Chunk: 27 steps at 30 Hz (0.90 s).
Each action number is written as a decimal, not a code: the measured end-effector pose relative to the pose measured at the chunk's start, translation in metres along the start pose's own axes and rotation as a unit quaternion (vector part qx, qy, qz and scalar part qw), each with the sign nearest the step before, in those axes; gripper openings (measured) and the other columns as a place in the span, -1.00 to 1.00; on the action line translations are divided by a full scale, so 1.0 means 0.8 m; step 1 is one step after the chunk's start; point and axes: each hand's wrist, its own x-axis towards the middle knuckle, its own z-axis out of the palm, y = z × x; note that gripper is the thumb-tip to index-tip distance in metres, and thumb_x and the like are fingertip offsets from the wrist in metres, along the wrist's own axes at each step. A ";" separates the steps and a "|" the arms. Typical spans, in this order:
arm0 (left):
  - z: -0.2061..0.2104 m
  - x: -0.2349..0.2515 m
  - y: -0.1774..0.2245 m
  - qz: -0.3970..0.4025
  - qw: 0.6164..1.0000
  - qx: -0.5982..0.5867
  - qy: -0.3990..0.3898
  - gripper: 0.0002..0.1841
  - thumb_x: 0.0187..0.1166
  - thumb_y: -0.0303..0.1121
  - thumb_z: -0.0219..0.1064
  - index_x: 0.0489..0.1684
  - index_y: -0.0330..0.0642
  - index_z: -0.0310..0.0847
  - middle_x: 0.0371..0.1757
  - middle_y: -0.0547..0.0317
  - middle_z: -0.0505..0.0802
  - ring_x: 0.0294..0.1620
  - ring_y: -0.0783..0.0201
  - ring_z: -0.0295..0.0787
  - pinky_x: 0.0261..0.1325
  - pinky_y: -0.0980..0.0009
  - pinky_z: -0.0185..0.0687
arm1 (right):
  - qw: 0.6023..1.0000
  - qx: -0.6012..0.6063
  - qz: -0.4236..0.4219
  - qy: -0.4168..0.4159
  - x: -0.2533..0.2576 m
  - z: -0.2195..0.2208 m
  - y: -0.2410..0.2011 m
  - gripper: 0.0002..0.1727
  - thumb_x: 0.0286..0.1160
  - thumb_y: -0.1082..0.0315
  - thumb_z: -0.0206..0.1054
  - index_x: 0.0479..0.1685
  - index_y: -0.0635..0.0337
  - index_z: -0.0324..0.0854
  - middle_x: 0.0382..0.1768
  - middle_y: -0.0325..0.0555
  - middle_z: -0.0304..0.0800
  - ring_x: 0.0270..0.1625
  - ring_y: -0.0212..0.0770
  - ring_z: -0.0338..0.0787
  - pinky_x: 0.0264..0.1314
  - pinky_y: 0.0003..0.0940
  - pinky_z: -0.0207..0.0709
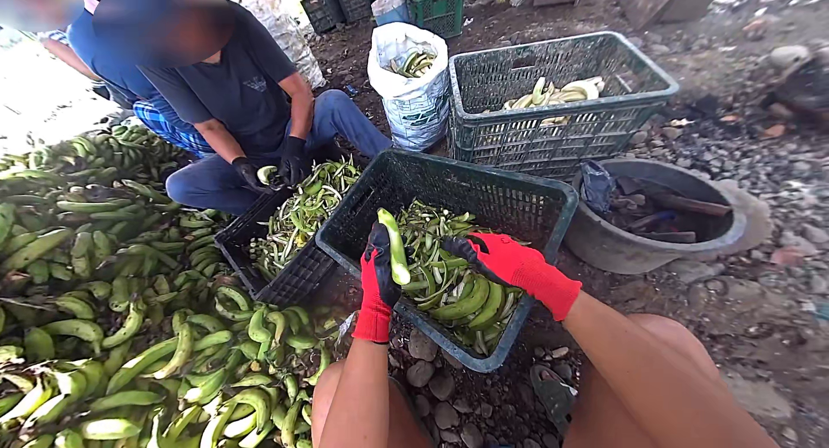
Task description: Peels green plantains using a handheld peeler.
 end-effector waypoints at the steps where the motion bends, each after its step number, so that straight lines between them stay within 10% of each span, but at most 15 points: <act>1: 0.001 -0.001 -0.001 0.016 1.000 0.017 0.005 -0.65 0.86 -0.25 -0.07 0.32 -0.22 0.53 -0.21 0.16 0.80 -0.27 0.36 0.79 -0.16 0.40 0.79 | 1.000 -0.025 0.005 -0.007 -0.009 -0.003 -0.007 -0.47 0.87 -0.05 0.00 0.24 0.21 0.66 0.05 0.20 0.80 0.19 0.12 0.78 0.31 0.19 0.52; 10: 0.012 -0.005 0.002 0.112 0.991 0.030 0.070 -0.53 0.84 -0.30 -0.05 0.71 -0.14 0.25 0.20 0.16 0.75 0.03 0.42 0.76 0.11 0.42 0.74 | 0.990 -0.113 -0.076 -0.033 -0.037 0.015 -0.021 -0.53 0.82 -0.02 0.05 0.42 0.03 0.63 0.12 0.13 0.83 0.28 0.13 0.77 0.40 0.24 0.48; 15: 0.002 -0.013 -0.018 0.197 0.966 0.164 -0.034 -0.57 0.72 -0.30 0.01 0.37 -0.44 0.50 0.02 0.09 0.78 0.02 0.46 0.71 0.22 0.43 0.64 | 0.984 -0.172 -0.036 0.011 -0.025 0.004 -0.031 -0.56 0.79 -0.01 0.09 0.54 -0.20 0.57 0.21 0.01 0.82 0.42 0.09 0.69 0.67 0.47 0.03; 19: 0.027 -0.033 -0.017 -0.042 0.986 -0.069 -0.142 -0.53 0.87 -0.21 -0.32 -0.19 -0.18 0.55 -0.63 0.26 0.70 -0.76 0.52 0.52 -0.70 0.65 0.45 | 0.972 -0.175 -0.030 0.152 0.007 -0.004 -0.011 -0.48 0.62 -0.05 0.31 0.55 -0.26 0.56 0.16 0.14 0.81 0.31 0.25 0.74 0.59 0.67 -0.03; 27: 0.020 -0.022 -0.011 -0.144 0.965 -0.172 -0.136 -0.49 0.89 -0.05 -0.27 0.08 -0.20 0.56 -0.28 0.00 0.82 -0.45 0.29 0.80 -0.49 0.48 0.72 | 0.978 -0.156 0.009 0.139 0.015 -0.012 -0.017 -0.47 0.73 -0.05 0.17 0.64 -0.21 0.48 0.29 0.21 0.76 0.43 0.28 0.68 0.68 0.57 -0.07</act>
